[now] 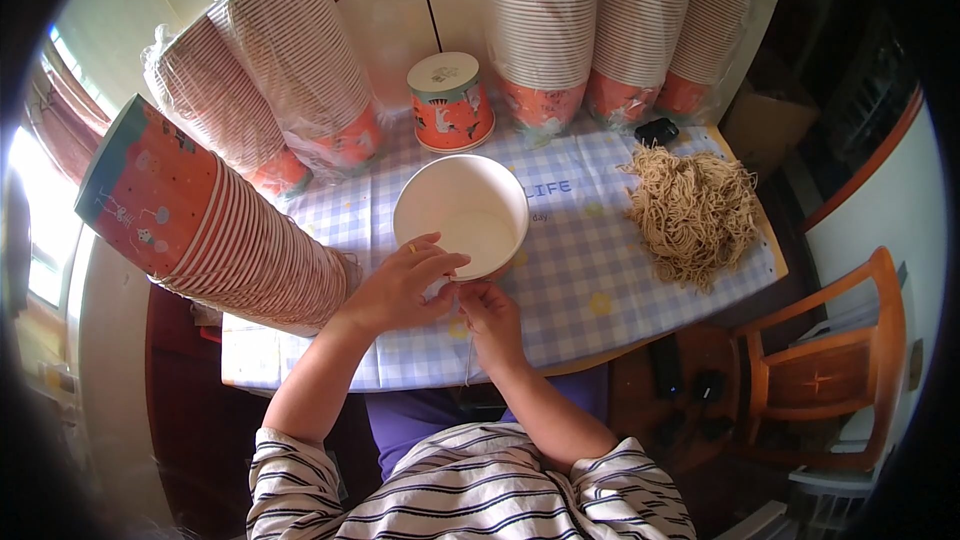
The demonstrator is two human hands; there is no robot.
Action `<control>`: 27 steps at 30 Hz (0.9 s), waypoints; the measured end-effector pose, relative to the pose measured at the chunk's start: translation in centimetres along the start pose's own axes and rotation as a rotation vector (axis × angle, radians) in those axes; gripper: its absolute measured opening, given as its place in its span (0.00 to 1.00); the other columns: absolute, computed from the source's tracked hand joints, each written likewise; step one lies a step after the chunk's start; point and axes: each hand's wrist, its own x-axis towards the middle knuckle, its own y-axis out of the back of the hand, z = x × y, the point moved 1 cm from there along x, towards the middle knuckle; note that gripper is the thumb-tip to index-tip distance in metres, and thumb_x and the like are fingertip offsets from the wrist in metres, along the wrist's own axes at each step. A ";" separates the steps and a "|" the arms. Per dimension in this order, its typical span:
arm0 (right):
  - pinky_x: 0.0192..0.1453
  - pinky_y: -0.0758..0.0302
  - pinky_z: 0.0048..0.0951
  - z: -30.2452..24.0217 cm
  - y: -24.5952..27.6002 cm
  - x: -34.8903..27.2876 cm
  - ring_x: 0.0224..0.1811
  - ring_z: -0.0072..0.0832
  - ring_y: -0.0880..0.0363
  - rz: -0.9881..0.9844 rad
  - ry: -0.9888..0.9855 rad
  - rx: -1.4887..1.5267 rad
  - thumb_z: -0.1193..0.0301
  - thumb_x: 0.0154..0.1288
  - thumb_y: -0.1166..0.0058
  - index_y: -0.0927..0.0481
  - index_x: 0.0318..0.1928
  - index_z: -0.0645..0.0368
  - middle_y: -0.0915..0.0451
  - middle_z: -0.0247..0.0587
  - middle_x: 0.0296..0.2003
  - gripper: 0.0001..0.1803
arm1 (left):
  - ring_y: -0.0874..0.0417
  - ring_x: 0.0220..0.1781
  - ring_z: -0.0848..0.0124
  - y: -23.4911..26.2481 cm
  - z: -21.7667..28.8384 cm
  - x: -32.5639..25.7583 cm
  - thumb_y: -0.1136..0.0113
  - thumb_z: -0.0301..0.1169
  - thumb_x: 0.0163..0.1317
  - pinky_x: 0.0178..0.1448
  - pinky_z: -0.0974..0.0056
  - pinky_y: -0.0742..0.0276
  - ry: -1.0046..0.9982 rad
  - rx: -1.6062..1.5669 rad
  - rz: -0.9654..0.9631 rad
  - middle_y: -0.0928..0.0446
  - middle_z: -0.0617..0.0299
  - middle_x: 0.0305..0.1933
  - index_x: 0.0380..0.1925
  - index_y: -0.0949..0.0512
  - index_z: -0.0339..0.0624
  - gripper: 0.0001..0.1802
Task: Attach string handles to decorative paper buckets.
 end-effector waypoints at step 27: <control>0.25 0.41 0.15 -1.5 0.1 -0.3 0.22 0.11 0.36 -0.004 0.034 -0.142 0.68 0.63 0.42 0.21 0.38 0.58 0.27 0.25 0.24 0.08 | 0.20 0.43 0.58 -0.1 -0.5 -0.2 0.37 0.25 0.50 0.61 0.49 0.31 0.023 0.014 0.014 0.21 0.57 0.35 0.48 0.26 0.42 0.22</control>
